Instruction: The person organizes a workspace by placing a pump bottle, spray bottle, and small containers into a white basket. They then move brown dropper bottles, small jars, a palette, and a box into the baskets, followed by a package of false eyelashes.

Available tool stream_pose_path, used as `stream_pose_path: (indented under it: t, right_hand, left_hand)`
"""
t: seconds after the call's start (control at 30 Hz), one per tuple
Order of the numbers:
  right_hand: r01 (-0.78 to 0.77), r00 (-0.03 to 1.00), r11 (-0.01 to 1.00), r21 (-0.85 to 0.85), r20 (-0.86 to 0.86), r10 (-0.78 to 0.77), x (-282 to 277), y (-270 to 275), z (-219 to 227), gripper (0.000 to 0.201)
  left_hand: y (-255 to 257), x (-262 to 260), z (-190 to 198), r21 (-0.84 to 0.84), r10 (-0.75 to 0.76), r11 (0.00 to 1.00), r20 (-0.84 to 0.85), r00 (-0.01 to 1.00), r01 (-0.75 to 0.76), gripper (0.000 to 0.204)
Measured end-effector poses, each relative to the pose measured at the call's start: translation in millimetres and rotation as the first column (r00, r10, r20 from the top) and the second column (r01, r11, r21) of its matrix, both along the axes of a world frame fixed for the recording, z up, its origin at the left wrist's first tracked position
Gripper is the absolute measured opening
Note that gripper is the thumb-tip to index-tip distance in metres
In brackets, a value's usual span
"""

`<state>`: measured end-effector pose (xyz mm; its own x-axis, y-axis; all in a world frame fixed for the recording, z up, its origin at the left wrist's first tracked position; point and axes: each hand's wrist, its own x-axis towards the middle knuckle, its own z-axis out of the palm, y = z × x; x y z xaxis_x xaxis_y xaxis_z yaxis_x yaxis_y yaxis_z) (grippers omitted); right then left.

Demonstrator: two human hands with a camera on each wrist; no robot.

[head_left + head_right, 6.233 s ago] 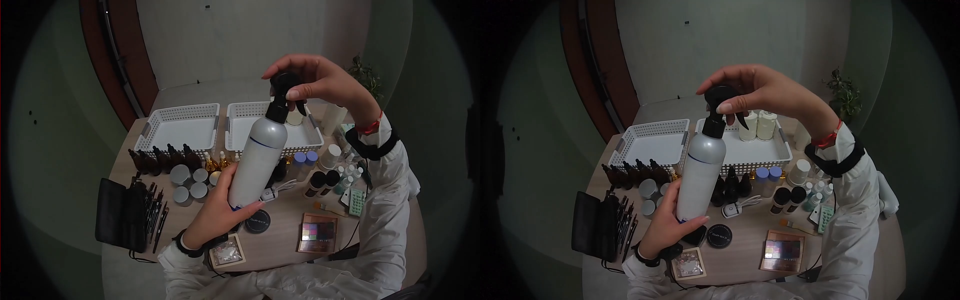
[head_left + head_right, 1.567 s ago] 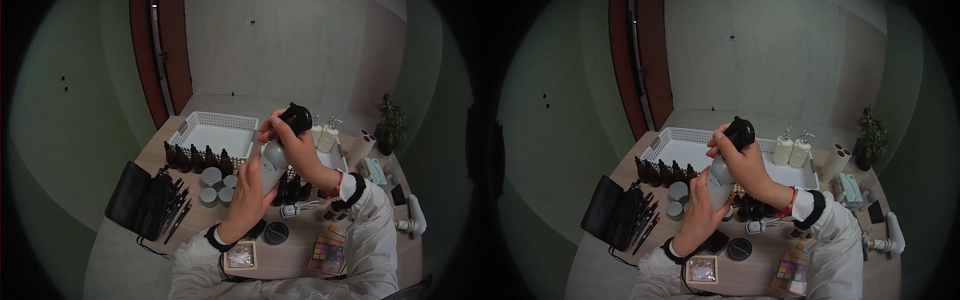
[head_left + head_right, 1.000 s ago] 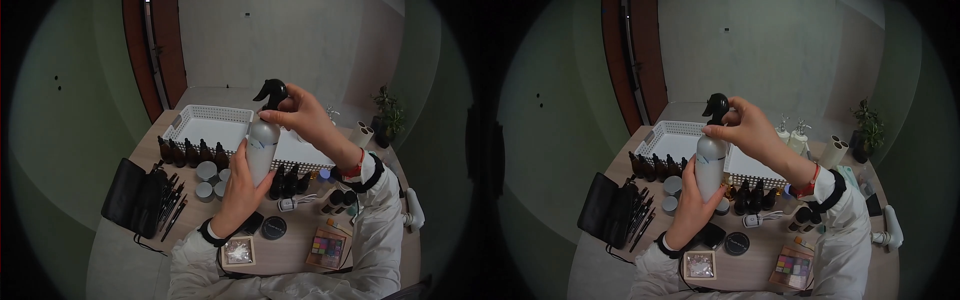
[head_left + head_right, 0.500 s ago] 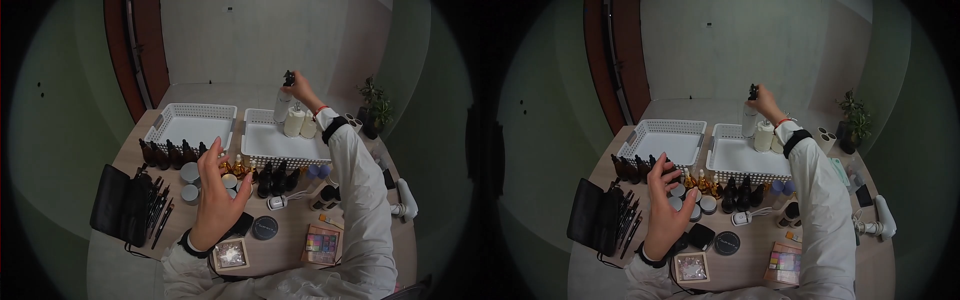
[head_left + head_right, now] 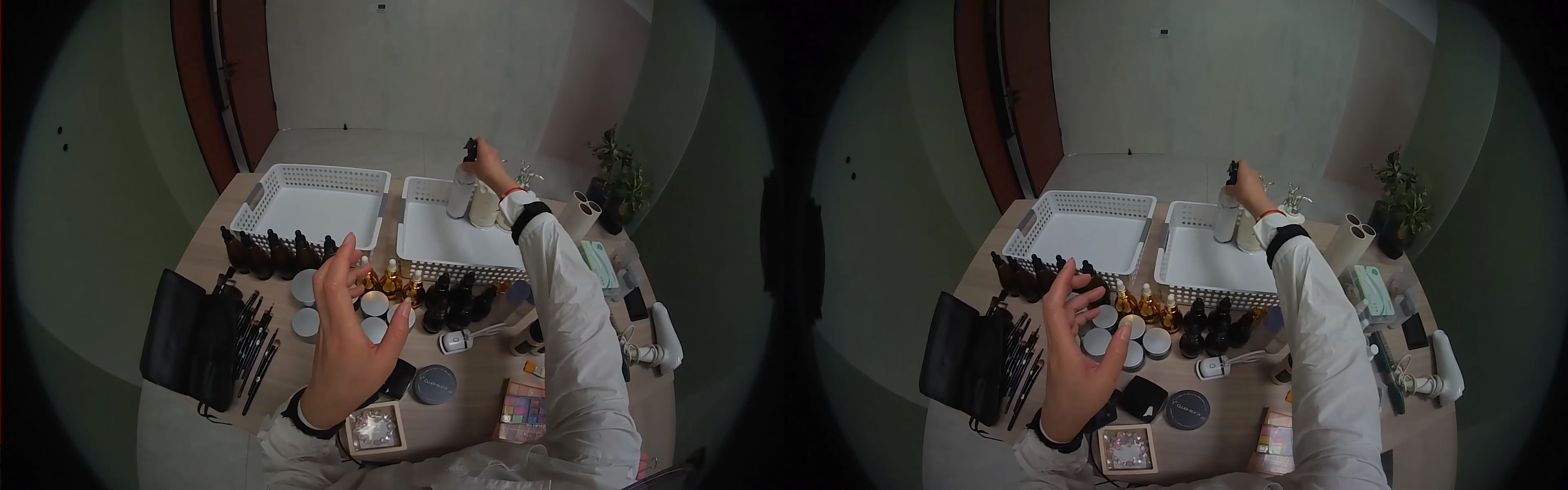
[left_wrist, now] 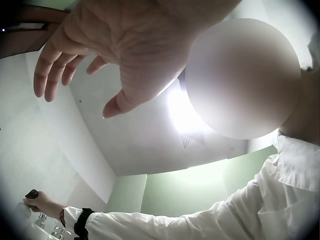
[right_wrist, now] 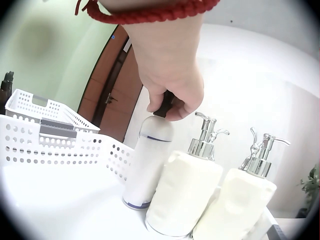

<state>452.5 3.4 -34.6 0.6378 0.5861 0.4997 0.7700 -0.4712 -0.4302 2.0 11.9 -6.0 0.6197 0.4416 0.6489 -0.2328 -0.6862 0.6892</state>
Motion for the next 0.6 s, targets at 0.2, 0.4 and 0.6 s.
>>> stream_pose_path:
  t: [0.2,0.4,0.6]
  right_hand:
    - [0.072,0.997,0.997,-0.028,-0.026,-0.073,5.3,-4.0,5.5,0.055]
    - [0.047,0.998,0.999,-0.012,0.040,-0.047,8.7,-5.2,1.7,0.056]
    - [0.016,0.999,1.000,0.000,-0.036,-0.016,5.3,-5.8,6.2,0.060]
  left_hand:
    - [-0.6,0.6,0.1,-0.006,0.014,1.000,-0.005,1.000,-0.014,0.077]
    - [0.2,2.0,0.1,-0.006,-0.019,1.000,-0.029,0.999,0.019,0.079]
    - [-0.7,1.8,-2.0,0.001,0.024,1.000,-0.028,0.999,-0.024,0.078]
